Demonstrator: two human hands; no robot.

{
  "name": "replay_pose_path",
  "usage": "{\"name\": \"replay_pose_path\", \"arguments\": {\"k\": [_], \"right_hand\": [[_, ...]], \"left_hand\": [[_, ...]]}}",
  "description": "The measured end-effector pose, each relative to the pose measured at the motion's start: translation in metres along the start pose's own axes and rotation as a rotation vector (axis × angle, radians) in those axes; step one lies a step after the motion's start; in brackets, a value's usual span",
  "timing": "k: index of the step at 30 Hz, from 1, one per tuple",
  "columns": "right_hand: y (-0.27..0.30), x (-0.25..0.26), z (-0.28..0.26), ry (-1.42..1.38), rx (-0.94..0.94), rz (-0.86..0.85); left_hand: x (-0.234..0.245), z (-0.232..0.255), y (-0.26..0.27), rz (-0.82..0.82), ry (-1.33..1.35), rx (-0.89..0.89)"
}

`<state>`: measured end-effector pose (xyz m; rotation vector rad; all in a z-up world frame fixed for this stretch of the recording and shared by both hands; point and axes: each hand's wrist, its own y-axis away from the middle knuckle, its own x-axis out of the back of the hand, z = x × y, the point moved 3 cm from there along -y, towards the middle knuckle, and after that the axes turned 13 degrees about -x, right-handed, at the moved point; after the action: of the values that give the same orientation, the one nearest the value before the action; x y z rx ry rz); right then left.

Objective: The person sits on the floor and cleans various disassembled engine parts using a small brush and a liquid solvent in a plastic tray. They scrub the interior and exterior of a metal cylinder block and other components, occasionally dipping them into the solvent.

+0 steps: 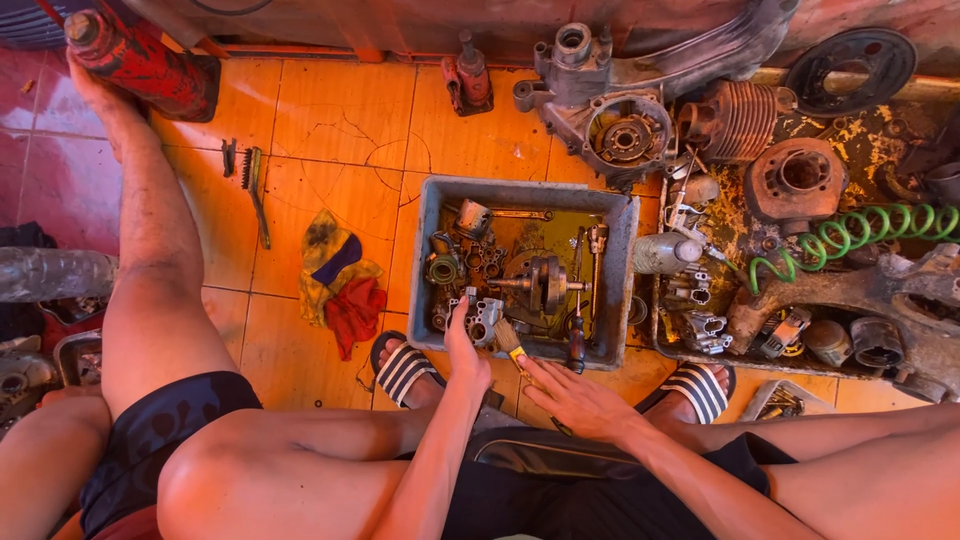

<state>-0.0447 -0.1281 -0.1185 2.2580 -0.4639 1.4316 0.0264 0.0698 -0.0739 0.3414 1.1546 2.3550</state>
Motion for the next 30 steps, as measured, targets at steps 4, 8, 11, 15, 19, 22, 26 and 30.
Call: {"name": "replay_pose_path", "arguments": {"k": [4, 8, 11, 15, 19, 22, 26, 30], "right_hand": [[-0.005, 0.011, 0.002, -0.066, -0.036, -0.092], [-0.005, 0.020, 0.006, 0.150, -0.103, -0.247], [-0.009, 0.022, 0.011, 0.226, -0.085, -0.156], [-0.013, 0.018, 0.013, 0.280, -0.105, -0.119], [-0.011, 0.023, 0.004, 0.304, -0.187, -0.148], [-0.007, 0.016, -0.002, 0.192, -0.373, -0.188], [-0.006, 0.015, -0.005, 0.158, -0.570, -0.270], [-0.021, 0.015, 0.010, 0.178, -0.725, -0.244]], "left_hand": [[0.010, -0.012, -0.020, 0.043, -0.038, -0.074], [0.014, -0.015, -0.022, -0.174, -0.178, -0.134], [0.011, -0.013, -0.023, -0.183, -0.209, -0.164], [0.016, -0.020, -0.032, -0.154, -0.208, -0.146], [0.050, -0.101, -0.152, -0.183, 0.009, -0.074], [0.029, -0.058, -0.083, -0.196, 0.079, -0.011], [0.016, -0.058, -0.072, -0.240, 0.043, 0.001], [0.013, -0.046, -0.050, -0.205, -0.233, -0.070]]}}
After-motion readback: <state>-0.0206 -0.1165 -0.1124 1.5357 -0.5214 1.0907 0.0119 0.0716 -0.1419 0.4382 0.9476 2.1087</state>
